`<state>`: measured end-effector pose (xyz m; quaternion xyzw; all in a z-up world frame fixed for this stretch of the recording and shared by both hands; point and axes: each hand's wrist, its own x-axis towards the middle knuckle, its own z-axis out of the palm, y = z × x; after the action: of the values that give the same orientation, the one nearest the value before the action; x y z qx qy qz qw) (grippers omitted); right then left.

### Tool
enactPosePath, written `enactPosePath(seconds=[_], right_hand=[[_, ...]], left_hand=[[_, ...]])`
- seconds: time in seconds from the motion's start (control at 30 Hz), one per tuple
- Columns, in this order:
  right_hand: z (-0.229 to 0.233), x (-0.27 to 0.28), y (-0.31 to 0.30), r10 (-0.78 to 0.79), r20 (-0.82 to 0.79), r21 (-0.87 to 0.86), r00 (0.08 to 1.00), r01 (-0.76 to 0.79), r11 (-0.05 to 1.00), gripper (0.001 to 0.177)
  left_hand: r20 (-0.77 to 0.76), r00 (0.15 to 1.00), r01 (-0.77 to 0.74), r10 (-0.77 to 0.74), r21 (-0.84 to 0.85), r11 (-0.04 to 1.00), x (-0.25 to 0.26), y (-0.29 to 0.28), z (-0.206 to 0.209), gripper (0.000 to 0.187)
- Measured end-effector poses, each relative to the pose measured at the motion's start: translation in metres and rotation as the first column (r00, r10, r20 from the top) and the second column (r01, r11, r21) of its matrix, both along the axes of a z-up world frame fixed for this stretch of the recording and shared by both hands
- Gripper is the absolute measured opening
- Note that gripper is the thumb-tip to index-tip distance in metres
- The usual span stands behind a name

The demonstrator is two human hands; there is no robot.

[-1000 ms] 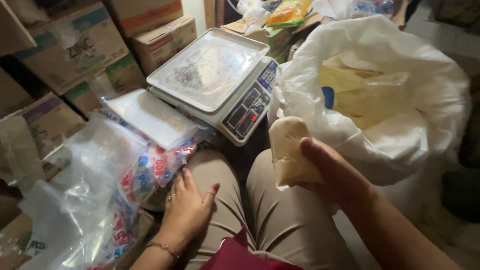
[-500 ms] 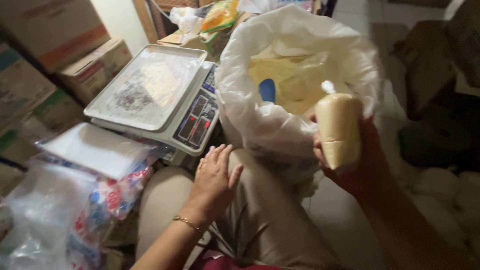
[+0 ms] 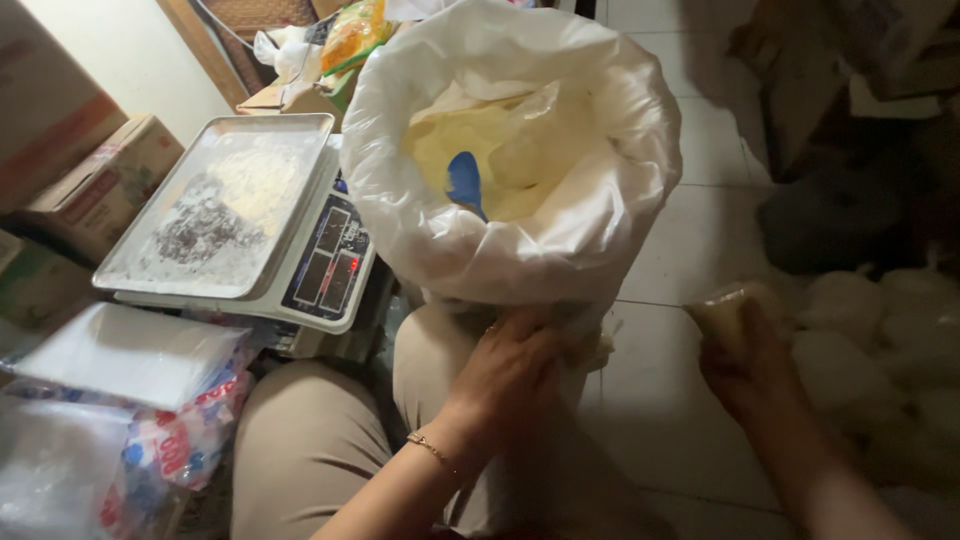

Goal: The person scoops a yellow powder from a large sack into small plastic bags, weighs each bag on a digital scale, and ties the bags shut. The process is repeated multiple times.

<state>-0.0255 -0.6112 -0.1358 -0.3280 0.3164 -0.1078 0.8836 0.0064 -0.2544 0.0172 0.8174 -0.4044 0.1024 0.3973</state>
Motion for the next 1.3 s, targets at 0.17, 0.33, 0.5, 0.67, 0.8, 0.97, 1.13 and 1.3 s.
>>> enactPosePath(seconds=[0.17, 0.33, 0.5, 0.67, 0.8, 0.97, 1.13, 1.3], right_hand=[[-0.025, -0.039, -0.054, -0.089, -0.291, -0.506, 0.953, -0.074, 0.859, 0.038], [-0.023, -0.033, -0.082, -0.233, -0.337, -0.464, 0.912, 0.055, 0.884, 0.029], [-0.013, -0.004, -0.06, -0.167, -0.333, -0.395, 0.928, 0.023, 0.918, 0.024], [0.012, 0.034, 0.004, -0.18, -0.159, 0.027, 0.971, 0.187, 0.982, 0.024], [0.051, 0.044, 0.061, -0.131, -0.06, 0.011, 0.99, 0.132, 0.991, 0.02], [0.108, 0.037, 0.134, 0.151, 0.21, -0.203, 0.966, -0.108, 0.973, 0.018], [0.147, 0.034, 0.199, 0.317, 0.254, -0.431, 0.914, -0.187, 0.883, 0.027], [0.163, 0.036, 0.245, 0.467, 0.235, -0.465, 0.853, -0.323, 0.824, 0.022]], left_hand=[[0.01, 0.999, 0.031, -0.031, 0.007, 0.999, 0.0, 0.001, -0.015, 0.02], [-0.068, 0.998, 0.015, -0.017, -0.029, 0.999, -0.004, 0.008, -0.014, 0.021], [-0.033, 0.999, 0.012, -0.013, -0.026, 1.0, -0.002, 0.015, -0.009, 0.024], [-0.001, 1.0, -0.028, 0.028, -0.005, 1.0, -0.005, 0.026, -0.008, 0.028], [-0.063, 0.995, -0.078, 0.077, -0.003, 0.997, -0.007, 0.036, -0.007, 0.024], [-0.076, 0.991, -0.11, 0.108, -0.02, 0.994, -0.006, 0.058, -0.003, 0.024], [-0.002, 0.979, -0.206, 0.206, -0.061, 0.977, -0.01, 0.086, -0.002, 0.029], [0.018, 0.942, -0.331, 0.334, -0.094, 0.939, -0.015, 0.125, 0.0, 0.025]])
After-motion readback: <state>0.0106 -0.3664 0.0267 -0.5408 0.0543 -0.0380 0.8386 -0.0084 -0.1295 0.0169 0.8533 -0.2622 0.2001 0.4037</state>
